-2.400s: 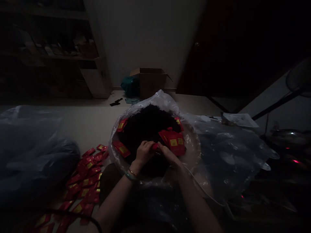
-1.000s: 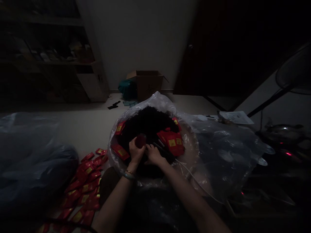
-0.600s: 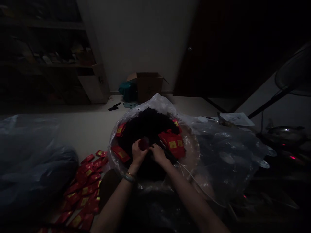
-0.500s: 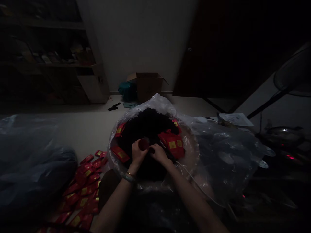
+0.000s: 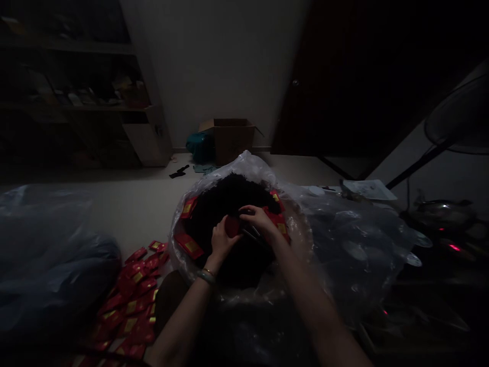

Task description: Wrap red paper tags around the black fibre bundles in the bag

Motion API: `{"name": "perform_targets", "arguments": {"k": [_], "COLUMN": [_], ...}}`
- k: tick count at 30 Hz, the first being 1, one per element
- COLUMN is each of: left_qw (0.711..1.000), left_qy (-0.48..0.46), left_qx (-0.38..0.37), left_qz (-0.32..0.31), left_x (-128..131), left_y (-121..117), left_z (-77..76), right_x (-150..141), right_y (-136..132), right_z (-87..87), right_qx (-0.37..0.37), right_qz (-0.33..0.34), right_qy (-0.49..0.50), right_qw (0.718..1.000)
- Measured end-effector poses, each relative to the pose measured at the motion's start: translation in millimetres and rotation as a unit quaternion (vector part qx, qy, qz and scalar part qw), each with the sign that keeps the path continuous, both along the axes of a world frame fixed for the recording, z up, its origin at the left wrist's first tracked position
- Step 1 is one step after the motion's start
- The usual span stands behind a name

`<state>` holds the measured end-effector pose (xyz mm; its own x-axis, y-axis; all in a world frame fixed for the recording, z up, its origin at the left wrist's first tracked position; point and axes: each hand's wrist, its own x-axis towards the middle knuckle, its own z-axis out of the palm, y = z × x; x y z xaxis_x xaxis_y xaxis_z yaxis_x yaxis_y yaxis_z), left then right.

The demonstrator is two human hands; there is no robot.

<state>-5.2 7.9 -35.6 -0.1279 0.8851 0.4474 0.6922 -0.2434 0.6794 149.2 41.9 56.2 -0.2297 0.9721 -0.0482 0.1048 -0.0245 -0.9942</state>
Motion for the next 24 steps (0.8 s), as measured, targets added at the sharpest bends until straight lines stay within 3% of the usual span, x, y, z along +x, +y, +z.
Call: {"name": "perform_targets", "arguments": {"k": [9, 14, 19, 24], "left_qw": [0.986, 0.968, 0.961, 0.957], "left_qy": [-0.026, -0.009, 0.077, 0.101], "left_qx": [-0.043, -0.062, -0.052, -0.051], "left_qz": [-0.160, -0.244, -0.260, -0.266], "left_x": [-27.0, -46.0, -46.3, -42.3], "left_y": [15.9, 25.8, 31.5, 33.1], "left_z": [7.2, 26.1, 44.7, 48.1], "right_x": [1.2, 5.7, 0.3, -6.0], "right_y": [21.6, 22.8, 25.1, 30.5], "right_z": [1.8, 5.9, 15.4, 15.7], "right_qx": [-0.033, -0.039, -0.037, -0.075], "right_qz": [0.063, 0.103, 0.115, 0.163], "right_qy": [-0.019, -0.051, -0.035, -0.055], "right_qw": [0.997, 0.993, 0.992, 0.982]}}
